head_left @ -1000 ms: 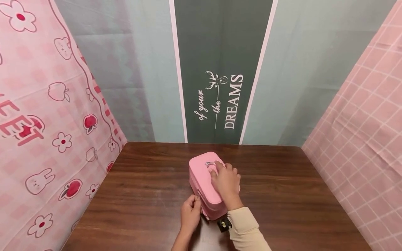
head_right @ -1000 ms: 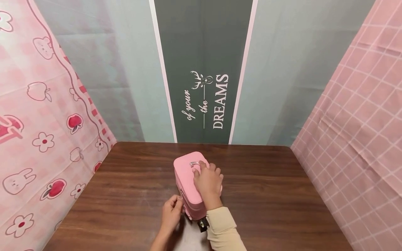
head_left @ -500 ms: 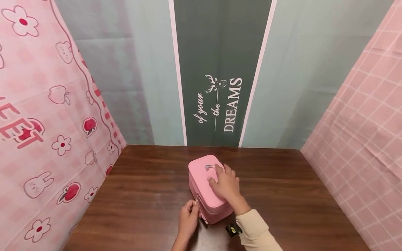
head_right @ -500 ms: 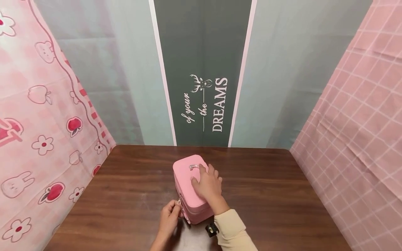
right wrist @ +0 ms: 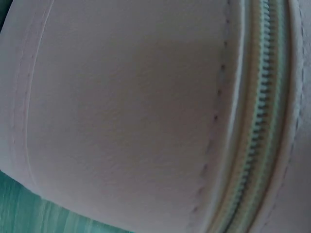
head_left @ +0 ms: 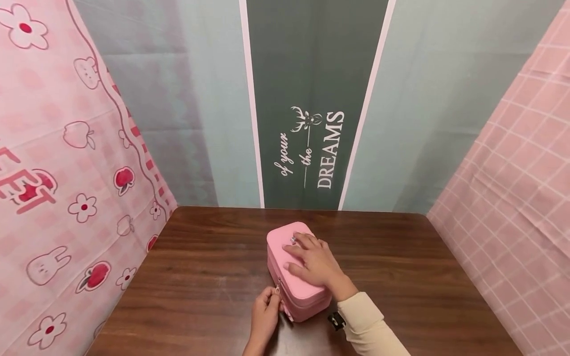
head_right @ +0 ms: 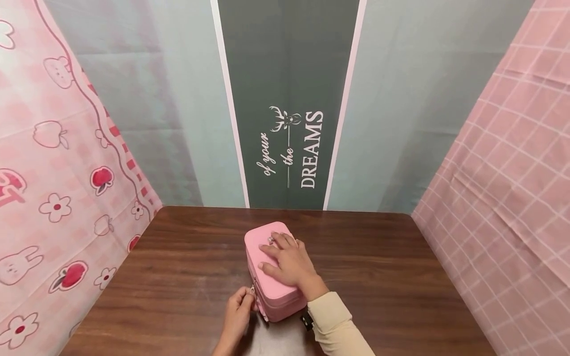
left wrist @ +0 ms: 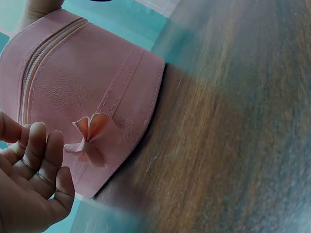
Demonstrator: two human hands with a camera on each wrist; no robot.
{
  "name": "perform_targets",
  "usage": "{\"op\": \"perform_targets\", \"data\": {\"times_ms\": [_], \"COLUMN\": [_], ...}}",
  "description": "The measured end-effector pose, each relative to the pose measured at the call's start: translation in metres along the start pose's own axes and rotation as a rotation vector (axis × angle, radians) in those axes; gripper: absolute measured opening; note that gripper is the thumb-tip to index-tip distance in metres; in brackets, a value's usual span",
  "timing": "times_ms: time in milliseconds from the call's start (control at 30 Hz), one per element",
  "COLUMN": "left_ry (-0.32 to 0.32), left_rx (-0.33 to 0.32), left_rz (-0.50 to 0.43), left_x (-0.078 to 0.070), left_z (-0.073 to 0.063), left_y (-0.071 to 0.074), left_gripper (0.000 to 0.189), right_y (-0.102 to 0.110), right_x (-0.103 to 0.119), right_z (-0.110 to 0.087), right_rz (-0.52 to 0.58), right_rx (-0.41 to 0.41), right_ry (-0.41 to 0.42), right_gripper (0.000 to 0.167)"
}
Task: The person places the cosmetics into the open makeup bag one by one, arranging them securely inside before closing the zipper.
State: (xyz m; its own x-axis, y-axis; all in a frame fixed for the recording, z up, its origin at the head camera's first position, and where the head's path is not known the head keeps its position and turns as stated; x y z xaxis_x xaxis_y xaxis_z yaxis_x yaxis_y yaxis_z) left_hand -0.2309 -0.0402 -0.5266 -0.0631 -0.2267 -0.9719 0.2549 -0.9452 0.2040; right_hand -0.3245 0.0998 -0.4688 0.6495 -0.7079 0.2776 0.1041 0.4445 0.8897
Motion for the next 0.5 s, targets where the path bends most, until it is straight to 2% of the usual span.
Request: {"op": "perform_targets", "data": {"times_ms": [67,167,367,500], "left_ry": [0.031,0.046,0.007,0.005], "left_rx": [-0.006,-0.021,-0.031,-0.047], "left_rz": [0.003,0.013,-0.065,-0.029], "left_x": [0.000,0.011,0.012,0.012], "left_z": [-0.001,0.005,0.015,0.014], "left_y": [0.000,-0.003,-0.004,0.001], "left_gripper": [0.015,0.017,0.018,0.020], "right_y": [0.000,0.000,0.000,-0.003], "right_x": [0.001,0.003,0.009,0.014], "right_z": [-0.001,-0.001,0.002,0.006], "right_rz": [-0.028,-0.076,-0.147,-0.157], "right_rx": [-0.025,-0.068,-0.144,-0.164], "right_ry": [-0.023,-0.099,-0.323,-0.463], "right_gripper": [0.045,0.041,0.035,0.035]}}
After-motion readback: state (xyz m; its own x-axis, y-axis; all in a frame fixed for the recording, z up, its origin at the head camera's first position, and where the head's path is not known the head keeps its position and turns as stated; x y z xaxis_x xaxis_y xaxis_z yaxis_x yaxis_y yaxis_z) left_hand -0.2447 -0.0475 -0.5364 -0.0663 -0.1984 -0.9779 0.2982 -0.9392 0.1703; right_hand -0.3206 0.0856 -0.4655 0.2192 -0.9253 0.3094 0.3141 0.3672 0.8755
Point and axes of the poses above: each hand's wrist, its own z-axis towards the middle knuckle, its own y-axis out of the back of the hand, x = y × z, the point moved 5 cm from there along z, towards the middle knuckle, and after that the axes turned 4 degrees about z, right-handed, at the moved point
